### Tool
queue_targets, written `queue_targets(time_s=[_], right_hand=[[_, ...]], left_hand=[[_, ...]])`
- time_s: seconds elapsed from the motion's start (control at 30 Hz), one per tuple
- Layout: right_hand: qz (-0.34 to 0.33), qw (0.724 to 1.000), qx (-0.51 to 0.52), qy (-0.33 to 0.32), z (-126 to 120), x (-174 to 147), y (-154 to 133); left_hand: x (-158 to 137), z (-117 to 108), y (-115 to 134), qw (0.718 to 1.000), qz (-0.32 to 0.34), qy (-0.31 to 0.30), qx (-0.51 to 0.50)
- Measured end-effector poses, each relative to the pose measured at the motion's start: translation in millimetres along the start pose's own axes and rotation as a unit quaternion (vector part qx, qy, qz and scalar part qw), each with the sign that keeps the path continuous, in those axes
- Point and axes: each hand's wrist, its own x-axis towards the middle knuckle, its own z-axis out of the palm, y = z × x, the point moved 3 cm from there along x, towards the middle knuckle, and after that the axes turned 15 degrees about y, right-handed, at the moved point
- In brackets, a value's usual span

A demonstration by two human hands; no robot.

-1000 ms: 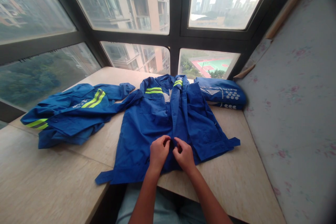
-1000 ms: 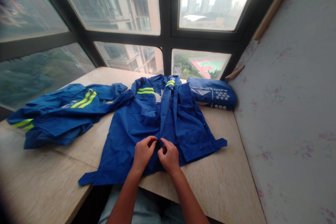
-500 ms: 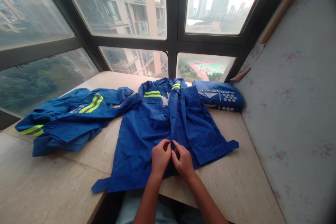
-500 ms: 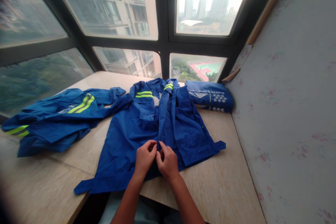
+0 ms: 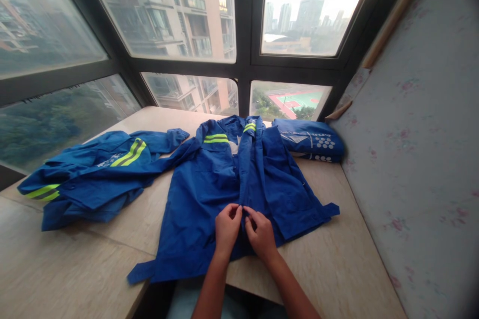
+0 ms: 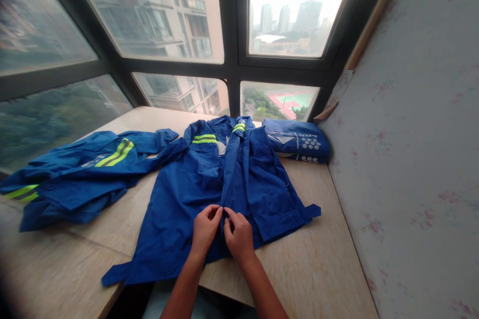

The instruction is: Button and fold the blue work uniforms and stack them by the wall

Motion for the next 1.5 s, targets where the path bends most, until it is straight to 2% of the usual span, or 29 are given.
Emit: queue_targets(time_s=[0.57,0.8,0.97,1.1,1.3,1.5], right_hand=[[0.002,0.997,-0.074,0.010,4.4,-0.7,1.9],[0.004,0.994,-0.108,-0.024,3.2,8.3,-3.2],[-0.080,0.980,-0.173,-0.059,-0.4,30.7,-14.3],[-0.126,0.973,-0.169,-0.093,-2.1,40.5,-16.2],[-0.130,0.980,-0.138,-0.052,-2.9,36.9,-10.2],[-0.178,0.972,-0.150,-0.010,0.7,29.5,-9.1]], left_hand=[[-1.2,-0.9,-11.2,0.998,-0.026,0.019,-0.058],[-2.6,-0.8,-10.4,0.998,-0.019,0.023,-0.055],[-4.7,0.9,-7.5,0.999,-0.009,0.031,-0.039],[-5.1,1.5,-7.4,0.998,-0.013,0.038,-0.041],[-4.9,2.3,-11.1,0.997,-0.034,0.049,-0.054],[-0.9,5.6,-20.3,0.993,-0.066,0.049,-0.086]])
